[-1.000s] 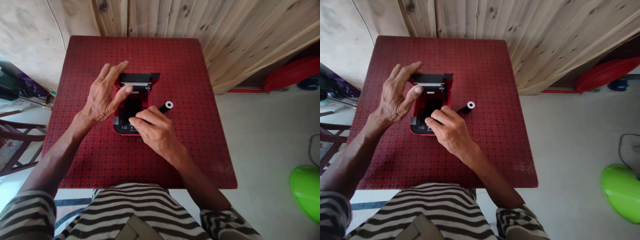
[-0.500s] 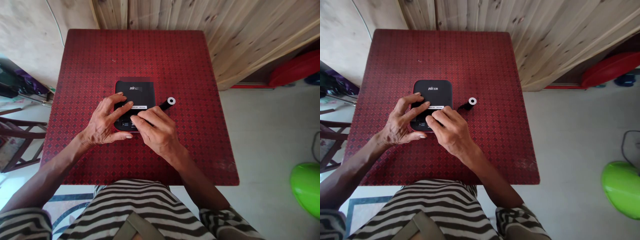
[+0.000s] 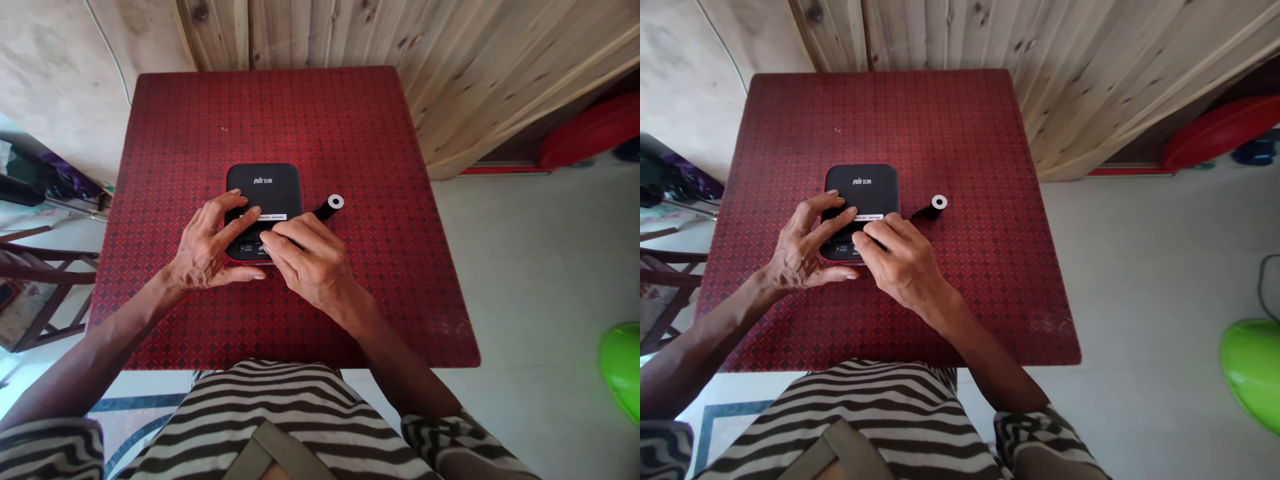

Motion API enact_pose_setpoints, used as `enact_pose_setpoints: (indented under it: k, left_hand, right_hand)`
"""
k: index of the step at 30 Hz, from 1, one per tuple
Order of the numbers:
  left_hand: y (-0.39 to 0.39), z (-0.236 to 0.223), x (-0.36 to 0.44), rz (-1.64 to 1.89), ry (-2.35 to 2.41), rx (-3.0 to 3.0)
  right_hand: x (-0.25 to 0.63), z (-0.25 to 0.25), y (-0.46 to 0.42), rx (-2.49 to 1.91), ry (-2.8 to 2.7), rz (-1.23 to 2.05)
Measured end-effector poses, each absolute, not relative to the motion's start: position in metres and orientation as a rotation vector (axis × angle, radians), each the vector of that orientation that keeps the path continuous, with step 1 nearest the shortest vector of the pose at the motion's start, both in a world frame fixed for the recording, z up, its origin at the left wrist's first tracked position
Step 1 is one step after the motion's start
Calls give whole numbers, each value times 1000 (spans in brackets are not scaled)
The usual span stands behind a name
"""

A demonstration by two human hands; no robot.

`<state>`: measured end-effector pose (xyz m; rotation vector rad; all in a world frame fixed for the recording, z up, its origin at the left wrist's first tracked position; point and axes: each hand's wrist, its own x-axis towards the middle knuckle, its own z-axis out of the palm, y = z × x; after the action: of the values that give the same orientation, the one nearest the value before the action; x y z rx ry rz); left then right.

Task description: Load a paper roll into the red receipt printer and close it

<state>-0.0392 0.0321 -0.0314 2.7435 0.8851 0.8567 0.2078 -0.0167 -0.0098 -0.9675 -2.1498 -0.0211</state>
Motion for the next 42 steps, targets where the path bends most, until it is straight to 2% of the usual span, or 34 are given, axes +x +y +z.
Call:
enact_pose_setpoints:
  k: [5, 9, 12, 19, 25, 42]
  left_hand:
    - [26, -30, -35, 865, 904, 2661]
    - [8, -27, -38, 1067, 1060, 2606]
    - [-7, -34, -43, 1224, 1173, 2592]
    - [-12, -56, -44, 1290, 1171, 2628]
    - [-12, -55, -42, 1267, 1176, 2651]
    - [-10, -54, -40, 1270, 1216, 2436]
  right_hand:
    - [213, -8, -23, -985, -2050, 12]
    - [226, -18, -40, -1097, -1826, 52]
    - [233, -37, -55, -1255, -1676, 174]
    - [224, -85, -62, -1419, -1564, 551]
    - [223, -86, -54, -1419, -1667, 473]
    - [223, -83, -54, -1477, -1624, 529]
